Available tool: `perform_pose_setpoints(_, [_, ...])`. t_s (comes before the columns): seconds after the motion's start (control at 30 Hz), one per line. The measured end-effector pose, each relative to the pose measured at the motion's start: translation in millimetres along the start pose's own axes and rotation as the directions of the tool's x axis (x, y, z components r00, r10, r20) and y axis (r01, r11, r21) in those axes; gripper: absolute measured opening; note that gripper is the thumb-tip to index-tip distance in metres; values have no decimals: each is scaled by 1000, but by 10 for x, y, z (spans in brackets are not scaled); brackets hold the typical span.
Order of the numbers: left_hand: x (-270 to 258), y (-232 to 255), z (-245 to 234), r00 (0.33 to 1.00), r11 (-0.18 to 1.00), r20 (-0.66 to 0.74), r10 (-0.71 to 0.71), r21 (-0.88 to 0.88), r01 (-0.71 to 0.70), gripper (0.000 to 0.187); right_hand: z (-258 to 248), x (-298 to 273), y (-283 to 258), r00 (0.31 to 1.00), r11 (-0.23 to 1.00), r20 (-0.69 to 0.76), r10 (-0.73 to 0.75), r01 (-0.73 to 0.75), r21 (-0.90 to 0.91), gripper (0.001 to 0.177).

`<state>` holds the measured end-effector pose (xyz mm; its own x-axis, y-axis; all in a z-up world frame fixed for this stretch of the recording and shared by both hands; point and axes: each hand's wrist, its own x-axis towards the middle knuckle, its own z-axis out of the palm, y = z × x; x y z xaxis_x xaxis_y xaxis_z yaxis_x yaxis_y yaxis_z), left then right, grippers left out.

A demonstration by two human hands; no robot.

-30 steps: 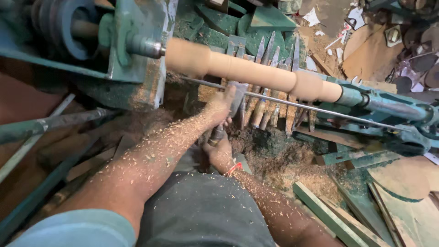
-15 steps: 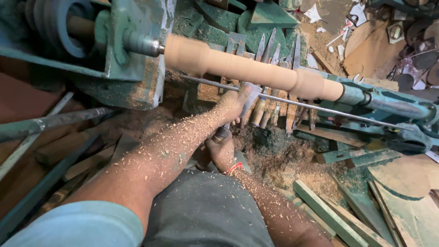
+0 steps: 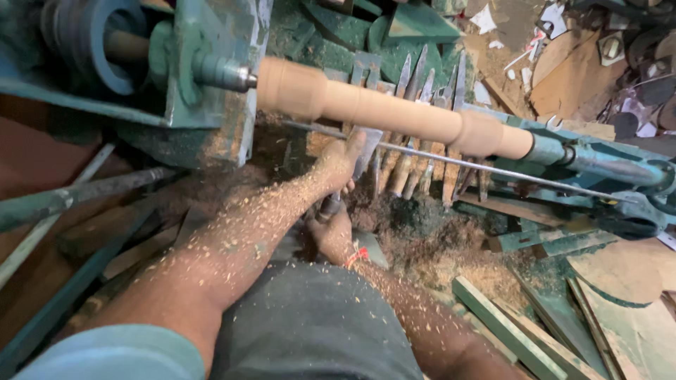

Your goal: The person shapes a wooden spindle on a rotating lathe using various woodturning chisels, creating decorative grooves and profiles as the wood spins.

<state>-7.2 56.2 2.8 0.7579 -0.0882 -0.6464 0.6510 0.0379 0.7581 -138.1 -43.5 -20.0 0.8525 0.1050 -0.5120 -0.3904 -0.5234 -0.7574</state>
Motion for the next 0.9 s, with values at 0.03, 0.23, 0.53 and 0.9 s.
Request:
perform_pose_setpoints(0.03, [-13, -1, -42, 1000, 1000, -8, -14, 1, 14, 79, 3, -7, -10, 999, 999, 6, 40, -40, -8, 57])
perform_pose_setpoints(0.23, [-54, -30, 72, 1000, 997, 14, -17, -79, 18, 83, -124, -40, 64, 995, 995, 62, 82, -85, 53, 57])
perform_pose_setpoints(0.53, [149, 2, 397, 993, 982, 73, 92, 158, -102, 86, -251, -98, -110, 999, 948, 49, 2, -18, 319, 26])
perform_pose_setpoints(0.9, [34, 136, 282, 999, 998, 49, -15, 54, 13, 73, -157, -78, -321, 1000, 978, -29, 11, -5, 206, 22])
